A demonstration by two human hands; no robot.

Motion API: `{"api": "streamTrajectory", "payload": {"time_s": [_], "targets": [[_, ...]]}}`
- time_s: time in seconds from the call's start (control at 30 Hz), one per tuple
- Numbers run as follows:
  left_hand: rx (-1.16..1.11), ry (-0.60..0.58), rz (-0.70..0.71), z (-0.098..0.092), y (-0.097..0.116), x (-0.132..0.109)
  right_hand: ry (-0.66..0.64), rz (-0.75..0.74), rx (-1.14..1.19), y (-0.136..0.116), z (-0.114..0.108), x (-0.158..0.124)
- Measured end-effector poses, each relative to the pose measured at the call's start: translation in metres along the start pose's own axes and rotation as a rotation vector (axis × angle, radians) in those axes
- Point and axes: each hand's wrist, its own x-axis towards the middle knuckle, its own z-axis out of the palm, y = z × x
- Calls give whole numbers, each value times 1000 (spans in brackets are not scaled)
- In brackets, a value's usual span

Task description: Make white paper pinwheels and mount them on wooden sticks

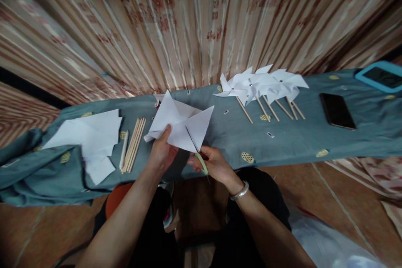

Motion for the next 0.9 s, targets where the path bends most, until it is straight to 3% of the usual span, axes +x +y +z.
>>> {"api": "streamTrajectory", "payload": {"time_s": [0.9], "targets": [[14,-14,-5,0,0,-1,11,-19,23,0,2,1]]}}
